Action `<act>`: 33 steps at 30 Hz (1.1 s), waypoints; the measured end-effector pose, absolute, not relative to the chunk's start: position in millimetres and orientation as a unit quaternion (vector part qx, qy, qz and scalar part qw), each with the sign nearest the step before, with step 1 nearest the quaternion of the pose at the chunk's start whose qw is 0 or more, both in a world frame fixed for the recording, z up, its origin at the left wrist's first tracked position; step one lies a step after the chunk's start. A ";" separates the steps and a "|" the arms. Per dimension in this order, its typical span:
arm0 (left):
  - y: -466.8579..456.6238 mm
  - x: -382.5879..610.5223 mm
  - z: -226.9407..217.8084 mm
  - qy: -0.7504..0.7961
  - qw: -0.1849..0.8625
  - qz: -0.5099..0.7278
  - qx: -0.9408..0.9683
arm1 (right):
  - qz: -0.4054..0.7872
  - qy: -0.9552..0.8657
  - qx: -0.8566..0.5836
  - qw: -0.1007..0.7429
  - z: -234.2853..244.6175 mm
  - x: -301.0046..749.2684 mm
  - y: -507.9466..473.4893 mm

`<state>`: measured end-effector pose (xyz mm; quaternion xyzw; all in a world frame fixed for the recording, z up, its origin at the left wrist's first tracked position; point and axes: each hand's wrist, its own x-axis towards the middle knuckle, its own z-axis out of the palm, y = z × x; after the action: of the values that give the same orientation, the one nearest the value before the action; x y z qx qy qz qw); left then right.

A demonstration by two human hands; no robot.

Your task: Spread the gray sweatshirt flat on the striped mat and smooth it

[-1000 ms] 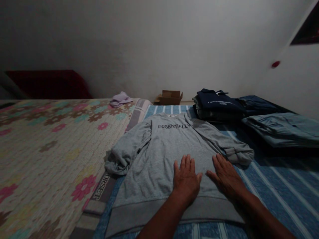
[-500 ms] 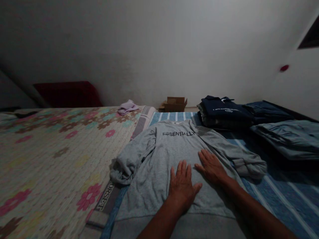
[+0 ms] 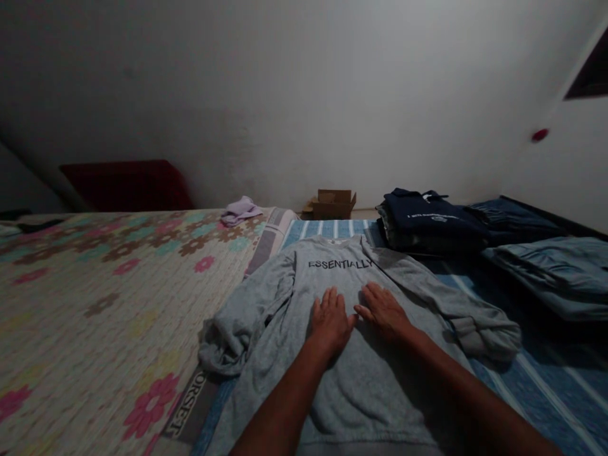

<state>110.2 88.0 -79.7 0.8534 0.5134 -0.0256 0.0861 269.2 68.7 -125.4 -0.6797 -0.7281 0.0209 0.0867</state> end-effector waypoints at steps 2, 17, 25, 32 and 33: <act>98.9 105.9 -88.7 0.518 0.090 -0.032 0.850 | 0.037 -0.725 -0.684 0.073 -126.8 274.6 74.5; 91.9 59.0 -67.7 0.514 0.096 0.066 0.850 | 0.060 -0.643 -0.761 0.060 -143.5 324.9 64.9; 107.3 -17.2 -28.4 0.694 -0.022 -0.033 0.719 | 0.058 -0.633 -0.769 0.068 -148.4 326.9 61.7; 110.2 -70.0 -16.3 0.714 0.040 0.054 0.697 | 0.058 -0.641 -0.761 0.081 -157.1 333.6 62.4; 110.9 -78.9 -15.5 0.729 0.041 0.064 0.680 | 0.055 -0.642 -0.760 0.086 -158.3 334.5 62.3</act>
<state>-78.9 110.9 -15.5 0.6798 0.7295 0.0640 0.0412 334.5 62.3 -158.3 -0.7600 -0.6418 0.0548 0.0863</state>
